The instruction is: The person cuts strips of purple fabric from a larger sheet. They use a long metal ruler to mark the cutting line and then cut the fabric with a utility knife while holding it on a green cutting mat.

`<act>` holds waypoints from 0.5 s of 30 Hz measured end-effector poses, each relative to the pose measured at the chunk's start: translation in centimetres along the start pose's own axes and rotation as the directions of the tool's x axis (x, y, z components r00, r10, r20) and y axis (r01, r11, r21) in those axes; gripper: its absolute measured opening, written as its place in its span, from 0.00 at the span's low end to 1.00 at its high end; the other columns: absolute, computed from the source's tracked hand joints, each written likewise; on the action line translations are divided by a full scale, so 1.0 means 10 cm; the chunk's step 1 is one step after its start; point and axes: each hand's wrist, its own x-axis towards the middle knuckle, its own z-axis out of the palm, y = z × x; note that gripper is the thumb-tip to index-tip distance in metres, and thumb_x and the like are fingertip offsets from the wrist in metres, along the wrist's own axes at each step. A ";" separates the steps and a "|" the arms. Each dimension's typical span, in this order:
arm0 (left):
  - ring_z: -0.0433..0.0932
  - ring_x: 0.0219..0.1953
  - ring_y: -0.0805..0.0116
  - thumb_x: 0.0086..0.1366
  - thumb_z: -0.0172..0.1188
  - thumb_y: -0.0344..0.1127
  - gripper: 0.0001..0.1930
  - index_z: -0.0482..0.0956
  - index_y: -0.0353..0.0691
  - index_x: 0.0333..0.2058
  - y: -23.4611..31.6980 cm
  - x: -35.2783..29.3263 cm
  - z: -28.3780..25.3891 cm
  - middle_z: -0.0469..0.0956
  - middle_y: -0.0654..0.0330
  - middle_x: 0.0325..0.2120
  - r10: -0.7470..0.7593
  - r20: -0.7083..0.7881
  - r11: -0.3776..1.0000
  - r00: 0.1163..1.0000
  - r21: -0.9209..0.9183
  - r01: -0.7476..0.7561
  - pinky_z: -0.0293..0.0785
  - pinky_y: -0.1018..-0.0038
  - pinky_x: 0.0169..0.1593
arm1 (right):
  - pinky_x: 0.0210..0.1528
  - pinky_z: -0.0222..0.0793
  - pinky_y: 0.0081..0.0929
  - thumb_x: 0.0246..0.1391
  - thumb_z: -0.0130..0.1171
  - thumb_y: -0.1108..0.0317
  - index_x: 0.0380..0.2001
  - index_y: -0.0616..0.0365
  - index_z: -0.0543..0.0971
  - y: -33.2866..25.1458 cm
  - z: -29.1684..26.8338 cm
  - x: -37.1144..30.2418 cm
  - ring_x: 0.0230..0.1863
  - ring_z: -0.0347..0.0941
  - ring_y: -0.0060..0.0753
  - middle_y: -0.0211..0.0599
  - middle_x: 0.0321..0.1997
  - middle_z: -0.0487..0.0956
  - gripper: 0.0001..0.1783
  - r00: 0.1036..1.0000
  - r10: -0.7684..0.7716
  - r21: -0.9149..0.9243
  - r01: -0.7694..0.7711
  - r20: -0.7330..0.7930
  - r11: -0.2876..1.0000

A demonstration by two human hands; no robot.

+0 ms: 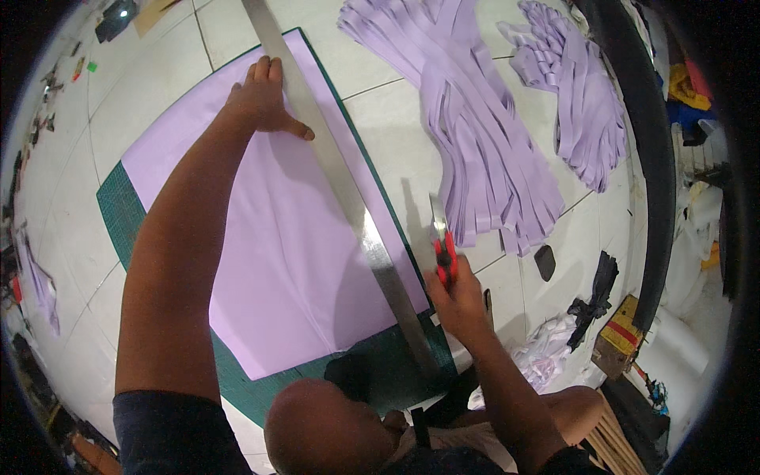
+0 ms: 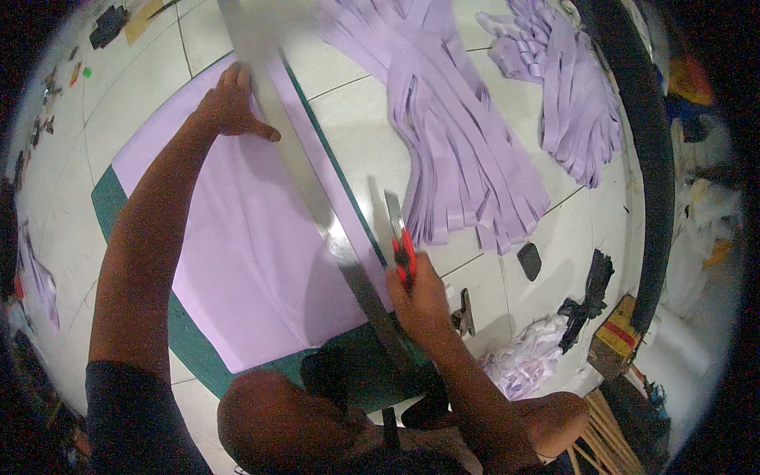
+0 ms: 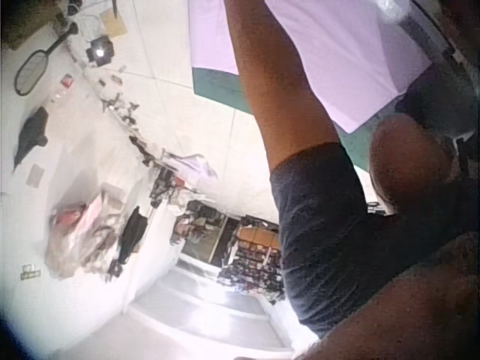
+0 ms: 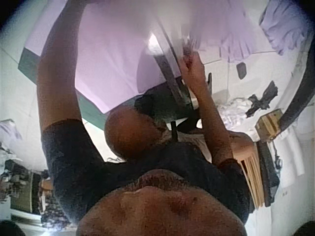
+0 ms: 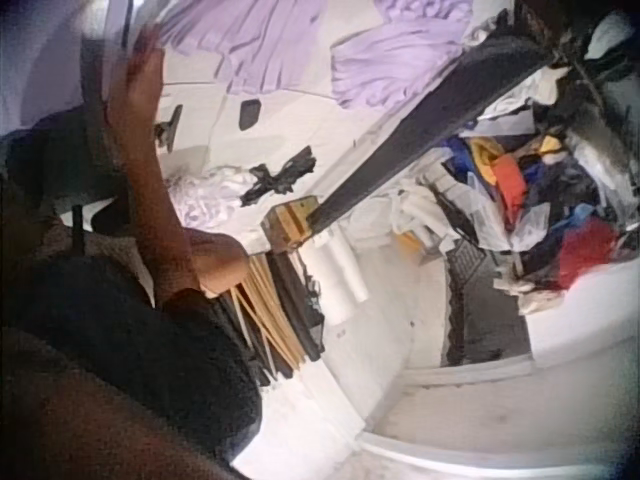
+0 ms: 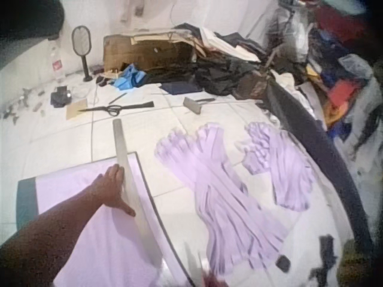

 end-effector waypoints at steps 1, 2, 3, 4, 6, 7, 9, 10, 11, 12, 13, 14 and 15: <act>0.46 0.73 0.48 0.25 0.80 0.68 0.80 0.43 0.30 0.70 0.06 0.02 -0.02 0.46 0.42 0.71 0.013 0.002 1.000 1.000 -0.002 -0.013 0.59 0.46 0.67 | 0.39 0.70 0.43 0.58 0.63 0.62 0.38 0.63 0.69 0.08 0.17 0.18 0.33 0.73 0.54 0.50 0.31 0.75 0.17 0.993 -0.065 -0.019 0.064 -0.102 0.998; 0.46 0.73 0.48 0.25 0.80 0.68 0.80 0.42 0.30 0.70 0.08 0.03 -0.02 0.46 0.41 0.71 0.018 0.004 1.000 1.000 0.001 -0.018 0.59 0.46 0.67 | 0.41 0.69 0.42 0.56 0.65 0.62 0.38 0.64 0.69 0.14 0.33 0.32 0.35 0.71 0.53 0.50 0.33 0.74 0.18 0.971 -0.136 -0.040 0.131 -0.196 0.991; 0.46 0.73 0.47 0.25 0.80 0.68 0.80 0.42 0.30 0.70 0.05 0.04 0.03 0.45 0.41 0.71 0.012 0.012 1.000 1.000 0.008 -0.013 0.58 0.45 0.68 | 0.43 0.68 0.42 0.56 0.65 0.63 0.38 0.65 0.69 0.13 0.45 0.38 0.37 0.71 0.53 0.51 0.36 0.73 0.19 0.963 -0.169 -0.114 0.147 -0.208 0.982; 0.45 0.73 0.46 0.25 0.80 0.68 0.80 0.41 0.30 0.70 0.04 0.07 0.08 0.45 0.41 0.71 0.022 0.001 1.000 1.000 0.001 -0.022 0.57 0.44 0.68 | 0.45 0.68 0.42 0.56 0.65 0.63 0.39 0.65 0.69 0.13 0.54 0.43 0.40 0.71 0.53 0.53 0.38 0.73 0.19 0.955 -0.202 -0.190 0.161 -0.219 0.969; 0.44 0.74 0.46 0.25 0.80 0.68 0.80 0.41 0.30 0.70 0.02 0.06 0.08 0.45 0.41 0.71 -0.004 0.016 1.000 1.000 0.009 0.004 0.55 0.44 0.69 | 0.49 0.65 0.45 0.55 0.64 0.64 0.40 0.67 0.69 0.07 0.65 0.43 0.45 0.69 0.55 0.55 0.41 0.70 0.19 0.957 -0.218 -0.219 0.174 -0.192 0.960; 0.44 0.74 0.46 0.25 0.80 0.68 0.80 0.41 0.30 0.70 0.01 0.07 0.07 0.45 0.41 0.71 -0.015 0.024 1.000 1.000 0.010 0.015 0.55 0.44 0.69 | 0.48 0.65 0.45 0.56 0.64 0.64 0.40 0.67 0.69 0.08 0.69 0.39 0.44 0.69 0.54 0.55 0.40 0.70 0.19 0.948 -0.237 -0.213 0.192 -0.211 0.958; 0.43 0.74 0.47 0.25 0.80 0.67 0.80 0.41 0.30 0.70 0.07 0.04 -0.03 0.44 0.42 0.71 -0.023 0.060 1.000 0.998 -0.009 0.023 0.52 0.44 0.70 | 0.46 0.65 0.46 0.56 0.63 0.64 0.40 0.66 0.69 0.16 0.69 0.31 0.41 0.70 0.54 0.53 0.38 0.70 0.19 0.925 -0.274 -0.205 0.224 -0.264 0.953; 0.42 0.74 0.47 0.25 0.80 0.67 0.81 0.40 0.30 0.70 0.06 0.02 -0.09 0.44 0.42 0.71 -0.023 0.072 0.999 0.997 -0.020 0.024 0.52 0.44 0.70 | 0.44 0.67 0.44 0.57 0.63 0.63 0.41 0.65 0.69 0.20 0.64 0.26 0.38 0.71 0.54 0.51 0.36 0.71 0.19 0.934 -0.267 -0.222 0.215 -0.238 0.951; 0.41 0.74 0.48 0.25 0.80 0.67 0.81 0.40 0.30 0.70 0.07 0.00 -0.09 0.43 0.43 0.71 -0.014 0.091 0.999 0.996 -0.040 0.017 0.51 0.44 0.71 | 0.43 0.68 0.46 0.57 0.63 0.62 0.41 0.65 0.69 0.26 0.58 0.18 0.38 0.72 0.55 0.52 0.36 0.71 0.19 0.950 -0.232 -0.188 0.194 -0.211 0.963; 0.51 0.72 0.46 0.31 0.78 0.68 0.73 0.49 0.29 0.68 0.04 0.00 -0.03 0.49 0.41 0.69 0.007 -0.024 0.999 1.000 -0.046 -0.008 0.58 0.46 0.68 | 0.43 0.68 0.48 0.57 0.63 0.61 0.42 0.64 0.70 0.31 0.52 0.09 0.38 0.72 0.57 0.53 0.37 0.71 0.19 0.963 -0.198 -0.158 0.170 -0.182 0.973; 0.55 0.70 0.46 0.34 0.76 0.68 0.69 0.52 0.28 0.67 -0.02 0.07 -0.03 0.53 0.41 0.67 -0.007 -0.014 0.989 1.000 -0.147 0.005 0.61 0.48 0.66 | 0.42 0.69 0.49 0.57 0.63 0.60 0.42 0.63 0.70 0.39 0.48 0.00 0.39 0.73 0.58 0.53 0.37 0.72 0.20 0.975 -0.162 -0.127 0.143 -0.153 0.981; 0.59 0.68 0.46 0.38 0.74 0.68 0.65 0.56 0.27 0.65 -0.05 0.21 -0.06 0.57 0.40 0.65 -0.011 -0.004 0.968 1.000 -0.252 0.010 0.64 0.49 0.64 | 0.41 0.70 0.48 0.57 0.63 0.60 0.43 0.63 0.70 0.51 0.42 -0.09 0.38 0.74 0.57 0.53 0.37 0.72 0.20 0.979 -0.144 -0.134 0.125 -0.147 0.983; 0.63 0.66 0.45 0.42 0.73 0.68 0.61 0.59 0.26 0.64 -0.11 0.34 -0.06 0.61 0.40 0.63 -0.021 0.014 0.936 1.000 -0.351 0.024 0.67 0.51 0.62 | 0.41 0.70 0.48 0.57 0.63 0.59 0.43 0.62 0.70 0.66 0.40 -0.17 0.38 0.75 0.57 0.52 0.37 0.73 0.20 0.983 -0.127 -0.138 0.109 -0.132 0.984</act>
